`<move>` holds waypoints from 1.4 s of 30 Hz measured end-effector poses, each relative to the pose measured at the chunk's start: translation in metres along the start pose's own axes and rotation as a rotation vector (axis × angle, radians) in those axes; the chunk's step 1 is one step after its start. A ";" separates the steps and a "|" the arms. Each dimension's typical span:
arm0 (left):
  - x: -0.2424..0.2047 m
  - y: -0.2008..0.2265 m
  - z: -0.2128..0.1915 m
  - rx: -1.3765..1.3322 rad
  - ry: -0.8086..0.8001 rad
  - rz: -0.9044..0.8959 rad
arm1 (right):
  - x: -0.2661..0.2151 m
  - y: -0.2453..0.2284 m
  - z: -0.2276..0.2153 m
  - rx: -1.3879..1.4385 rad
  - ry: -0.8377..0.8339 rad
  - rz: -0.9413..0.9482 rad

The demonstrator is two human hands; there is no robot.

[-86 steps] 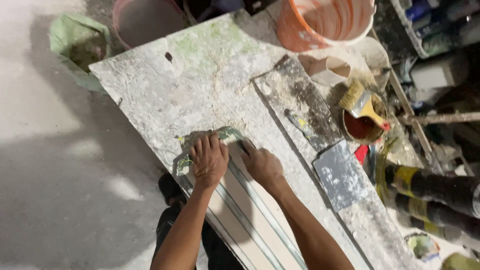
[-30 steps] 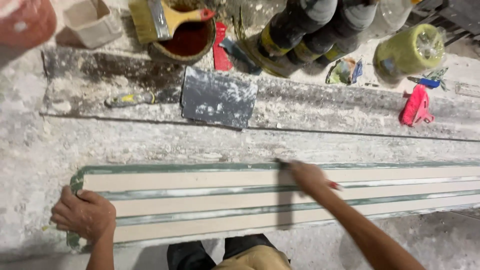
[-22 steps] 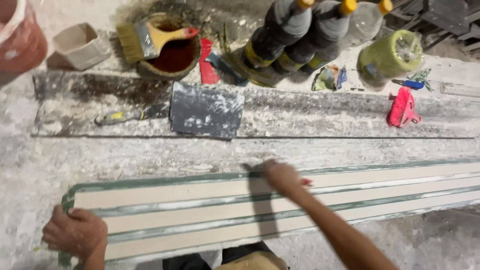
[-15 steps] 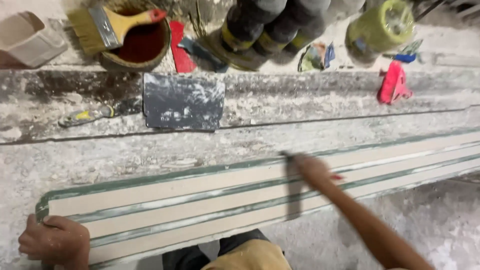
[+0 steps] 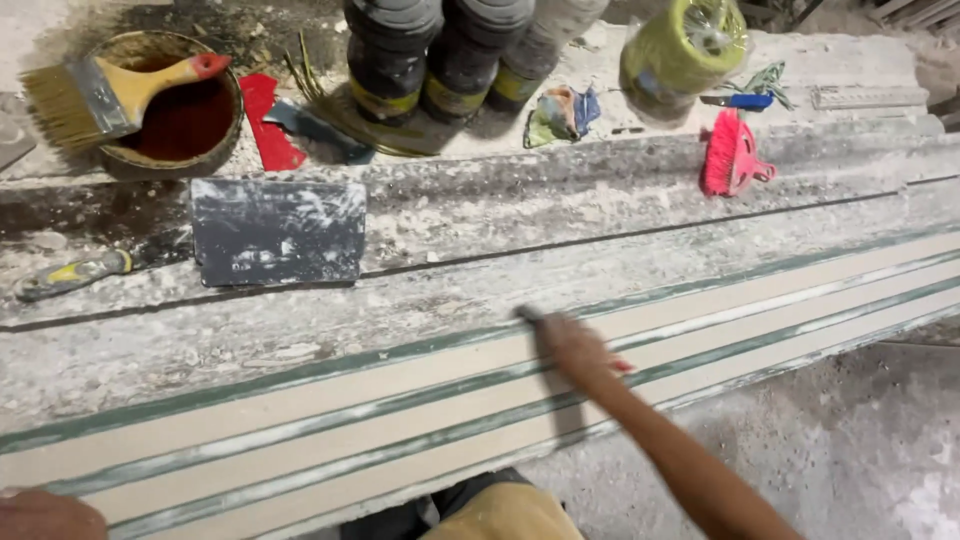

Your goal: The person scrubs a long, striped wooden plank with a small brush, moving back and forth along its length. The person holds the plank steady with one hand while scrubbing with the other, occasionally repositioning the plank on the workbench.

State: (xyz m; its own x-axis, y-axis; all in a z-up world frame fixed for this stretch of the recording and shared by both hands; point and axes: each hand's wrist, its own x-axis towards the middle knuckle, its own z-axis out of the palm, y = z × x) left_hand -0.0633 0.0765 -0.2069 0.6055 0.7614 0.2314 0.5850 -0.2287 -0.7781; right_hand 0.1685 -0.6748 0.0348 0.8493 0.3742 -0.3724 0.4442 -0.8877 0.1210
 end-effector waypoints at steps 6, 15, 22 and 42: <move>-0.094 -0.118 -0.271 -1.035 0.149 -0.047 | -0.051 0.167 0.044 0.141 -0.096 0.645; -0.227 -0.088 -0.429 -1.501 0.084 0.230 | 0.000 -0.057 -0.003 0.279 0.368 -0.267; -0.370 -0.081 -0.390 -1.408 0.223 -0.015 | -0.054 0.276 0.087 -0.063 0.259 0.147; -0.517 0.108 -0.768 -1.430 -0.417 0.613 | -0.128 0.534 0.153 -0.014 0.352 0.378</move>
State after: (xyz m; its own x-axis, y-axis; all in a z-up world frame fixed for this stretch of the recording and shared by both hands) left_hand 0.1015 -0.8076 0.0385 0.8844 0.3962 -0.2468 0.4658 -0.7145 0.5221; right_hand 0.2537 -1.2371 0.0064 0.9947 0.0982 0.0320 0.0899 -0.9755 0.2006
